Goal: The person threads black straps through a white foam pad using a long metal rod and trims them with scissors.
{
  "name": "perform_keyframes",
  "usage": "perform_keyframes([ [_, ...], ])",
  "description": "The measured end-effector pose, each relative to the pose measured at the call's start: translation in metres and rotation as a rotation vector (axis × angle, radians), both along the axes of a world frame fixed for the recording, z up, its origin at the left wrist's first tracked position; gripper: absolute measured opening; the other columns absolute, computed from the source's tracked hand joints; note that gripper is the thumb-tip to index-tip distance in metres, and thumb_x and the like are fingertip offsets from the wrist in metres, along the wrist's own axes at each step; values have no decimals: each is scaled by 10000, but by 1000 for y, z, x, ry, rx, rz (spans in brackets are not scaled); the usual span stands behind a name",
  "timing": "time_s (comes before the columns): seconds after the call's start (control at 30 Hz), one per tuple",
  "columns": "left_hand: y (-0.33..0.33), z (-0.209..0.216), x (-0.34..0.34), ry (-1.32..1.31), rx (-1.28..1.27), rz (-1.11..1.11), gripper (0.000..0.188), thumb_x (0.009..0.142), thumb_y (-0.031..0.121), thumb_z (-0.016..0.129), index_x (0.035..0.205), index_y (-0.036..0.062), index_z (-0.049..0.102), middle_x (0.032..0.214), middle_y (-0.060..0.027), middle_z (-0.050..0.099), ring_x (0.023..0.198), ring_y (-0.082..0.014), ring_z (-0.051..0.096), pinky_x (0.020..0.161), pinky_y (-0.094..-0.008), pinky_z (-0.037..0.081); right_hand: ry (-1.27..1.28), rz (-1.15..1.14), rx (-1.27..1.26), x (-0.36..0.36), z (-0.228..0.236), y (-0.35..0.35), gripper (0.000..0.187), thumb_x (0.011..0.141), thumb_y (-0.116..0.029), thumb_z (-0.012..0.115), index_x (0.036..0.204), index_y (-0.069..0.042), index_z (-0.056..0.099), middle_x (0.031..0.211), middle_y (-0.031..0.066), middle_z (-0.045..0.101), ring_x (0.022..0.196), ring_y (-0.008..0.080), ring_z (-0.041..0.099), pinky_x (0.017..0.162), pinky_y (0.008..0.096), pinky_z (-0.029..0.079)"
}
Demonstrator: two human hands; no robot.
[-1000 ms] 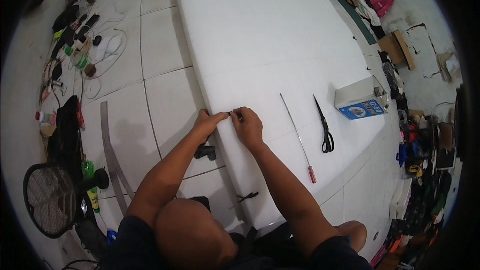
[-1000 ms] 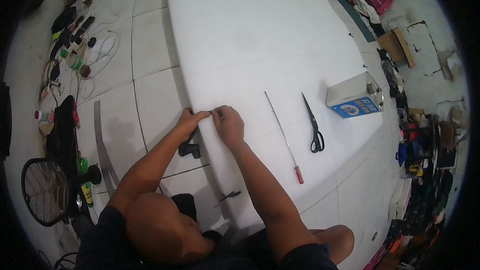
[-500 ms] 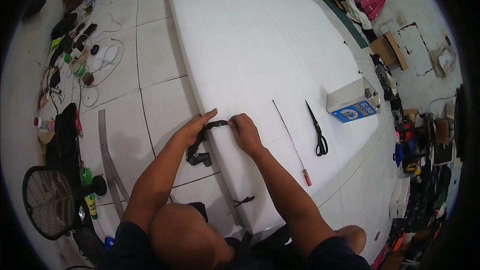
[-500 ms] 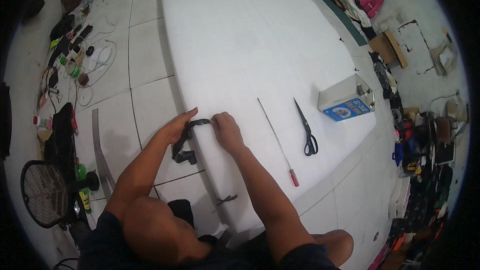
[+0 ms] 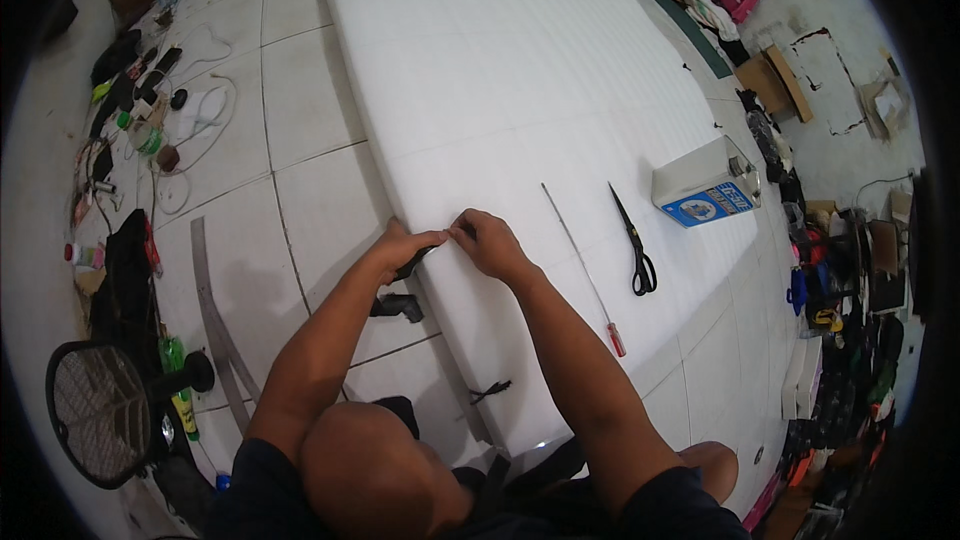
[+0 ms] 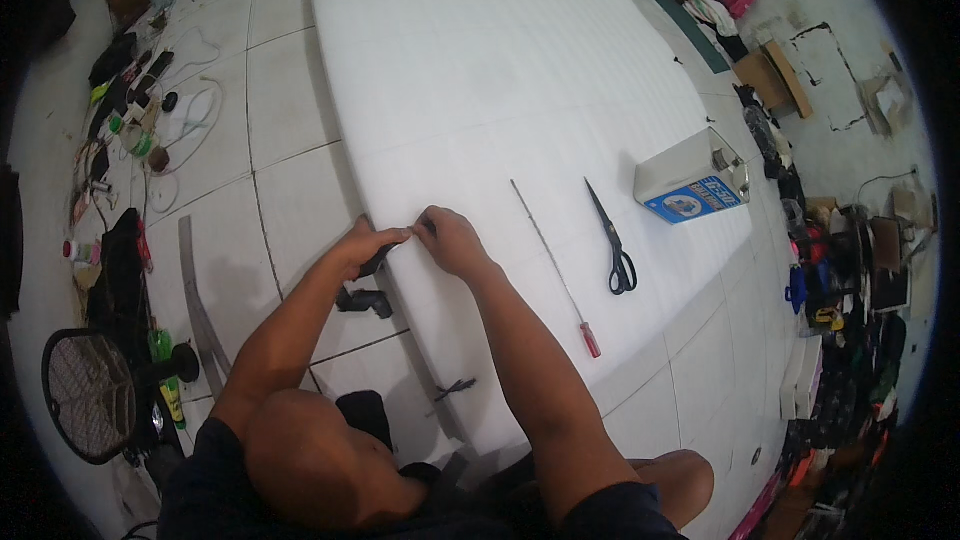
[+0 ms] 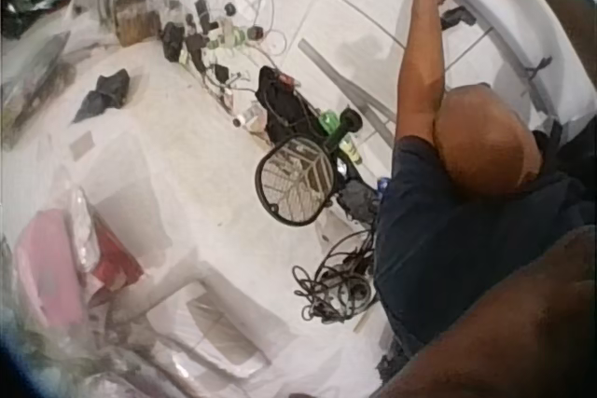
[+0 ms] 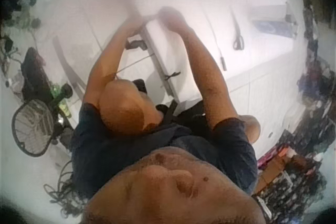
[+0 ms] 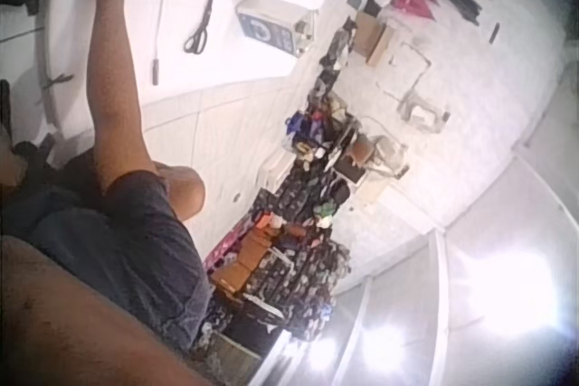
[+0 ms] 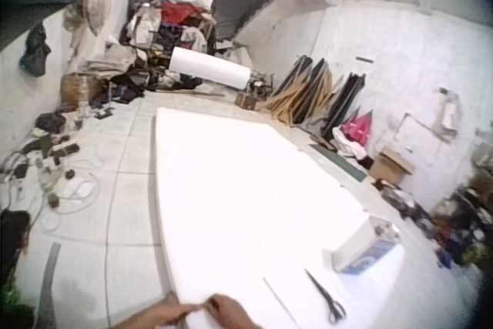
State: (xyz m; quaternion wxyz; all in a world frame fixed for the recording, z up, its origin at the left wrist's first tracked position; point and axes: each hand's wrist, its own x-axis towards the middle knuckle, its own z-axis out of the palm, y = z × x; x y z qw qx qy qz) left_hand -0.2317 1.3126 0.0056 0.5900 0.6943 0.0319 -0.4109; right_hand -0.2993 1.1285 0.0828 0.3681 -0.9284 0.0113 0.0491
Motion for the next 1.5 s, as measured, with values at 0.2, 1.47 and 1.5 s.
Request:
perform_keyframes([
  [0.2,-3,1,-6,9,-124,83,1089,632,420,851,1367,-124,259,1227,-258,533,1086,-307,587,886,-394,514,33,-15,-25,0,4,1,209,899,-178,668,992,4,622,947,169,686,902,300,670,801,382,523],
  [1.47,-6,23,-18,-119,48,150,1021,668,396,792,1346,-168,279,1263,-299,510,1119,-343,576,923,-391,493,-73,309,-906,-161,211,-87,364,879,-159,694,1240,-173,647,676,25,545,493,153,543,418,308,454],
  [1.5,-6,21,-17,-123,51,149,1024,670,400,790,1351,-166,276,1266,-298,509,1122,-343,574,924,-394,492,-80,326,-926,-160,212,-88,367,889,-172,682,1253,-184,639,674,26,537,491,154,541,411,311,449],
])
